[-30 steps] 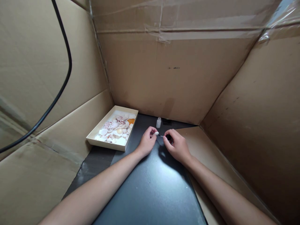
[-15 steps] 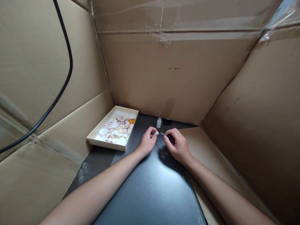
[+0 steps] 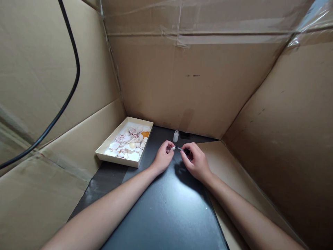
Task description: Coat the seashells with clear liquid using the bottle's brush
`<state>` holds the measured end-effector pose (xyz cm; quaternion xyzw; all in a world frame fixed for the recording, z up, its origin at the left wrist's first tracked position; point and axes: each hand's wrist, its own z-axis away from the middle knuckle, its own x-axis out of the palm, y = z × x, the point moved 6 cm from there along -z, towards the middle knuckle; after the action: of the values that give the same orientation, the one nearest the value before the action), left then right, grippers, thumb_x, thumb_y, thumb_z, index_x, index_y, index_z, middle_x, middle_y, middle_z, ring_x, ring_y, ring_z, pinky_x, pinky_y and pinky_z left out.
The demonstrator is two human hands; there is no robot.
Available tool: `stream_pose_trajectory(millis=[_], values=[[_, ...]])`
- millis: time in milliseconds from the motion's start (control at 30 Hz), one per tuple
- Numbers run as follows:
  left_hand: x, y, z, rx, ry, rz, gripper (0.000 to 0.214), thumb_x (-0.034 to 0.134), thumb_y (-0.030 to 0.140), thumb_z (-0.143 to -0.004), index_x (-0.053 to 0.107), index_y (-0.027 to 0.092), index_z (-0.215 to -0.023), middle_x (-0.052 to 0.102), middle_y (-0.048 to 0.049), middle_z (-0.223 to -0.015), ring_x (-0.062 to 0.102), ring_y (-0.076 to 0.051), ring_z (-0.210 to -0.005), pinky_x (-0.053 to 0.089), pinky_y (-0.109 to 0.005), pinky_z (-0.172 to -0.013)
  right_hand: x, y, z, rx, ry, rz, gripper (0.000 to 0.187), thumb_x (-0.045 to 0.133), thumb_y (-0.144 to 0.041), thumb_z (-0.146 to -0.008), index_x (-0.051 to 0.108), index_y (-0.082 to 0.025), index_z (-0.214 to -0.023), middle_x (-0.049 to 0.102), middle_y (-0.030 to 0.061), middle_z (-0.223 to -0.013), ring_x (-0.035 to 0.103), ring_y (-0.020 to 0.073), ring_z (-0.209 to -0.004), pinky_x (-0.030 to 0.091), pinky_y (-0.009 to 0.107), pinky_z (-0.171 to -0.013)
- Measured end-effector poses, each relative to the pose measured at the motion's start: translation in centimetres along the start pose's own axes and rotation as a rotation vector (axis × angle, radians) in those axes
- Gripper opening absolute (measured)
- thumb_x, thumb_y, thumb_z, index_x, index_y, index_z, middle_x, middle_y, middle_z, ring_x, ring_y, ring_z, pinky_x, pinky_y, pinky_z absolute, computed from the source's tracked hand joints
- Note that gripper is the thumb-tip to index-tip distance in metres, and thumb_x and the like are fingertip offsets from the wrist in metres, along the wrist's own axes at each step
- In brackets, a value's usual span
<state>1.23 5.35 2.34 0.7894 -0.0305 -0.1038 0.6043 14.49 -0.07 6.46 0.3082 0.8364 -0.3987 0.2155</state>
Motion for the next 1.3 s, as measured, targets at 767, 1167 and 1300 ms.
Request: stream_pose_trajectory(millis=[767, 1167, 1300], values=[[0.04, -0.18, -0.09, 0.019, -0.001, -0.028, 0.009, 0.050, 0.008, -0.079, 0.051, 0.016, -0.083, 0.049, 0.0020, -0.077, 0.042, -0.010, -0.067, 0.035, -0.022, -0.065, -0.01, 0.22, 0.12, -0.012, 0.018, -0.030, 0.011, 0.053, -0.027, -0.087, 0.054, -0.020, -0.096, 0.056, 0.0010, -0.084, 0.049, 0.0113, -0.062, 0.041, 0.025, -0.060], [-0.01, -0.22, -0.10, 0.008, 0.005, -0.025, 0.008, 0.051, 0.009, -0.078, 0.051, 0.016, -0.082, 0.049, 0.0023, -0.076, 0.043, -0.010, -0.067, 0.036, -0.022, -0.065, 0.03, 0.23, -0.06, -0.024, 0.035, -0.030, 0.009, 0.054, -0.025, -0.086, 0.054, -0.020, -0.094, 0.056, 0.0006, -0.082, 0.048, 0.0105, -0.061, 0.041, 0.024, -0.059], [-0.04, -0.22, -0.12, -0.004, 0.004, -0.022, 0.012, 0.049, 0.006, -0.077, 0.051, 0.016, -0.083, 0.050, 0.0025, -0.076, 0.043, -0.009, -0.066, 0.036, -0.022, -0.065, -0.05, 0.22, -0.02, -0.023, 0.039, -0.057, 0.010, 0.052, -0.026, -0.088, 0.054, -0.020, -0.096, 0.057, 0.0009, -0.083, 0.049, 0.0108, -0.061, 0.041, 0.024, -0.059]])
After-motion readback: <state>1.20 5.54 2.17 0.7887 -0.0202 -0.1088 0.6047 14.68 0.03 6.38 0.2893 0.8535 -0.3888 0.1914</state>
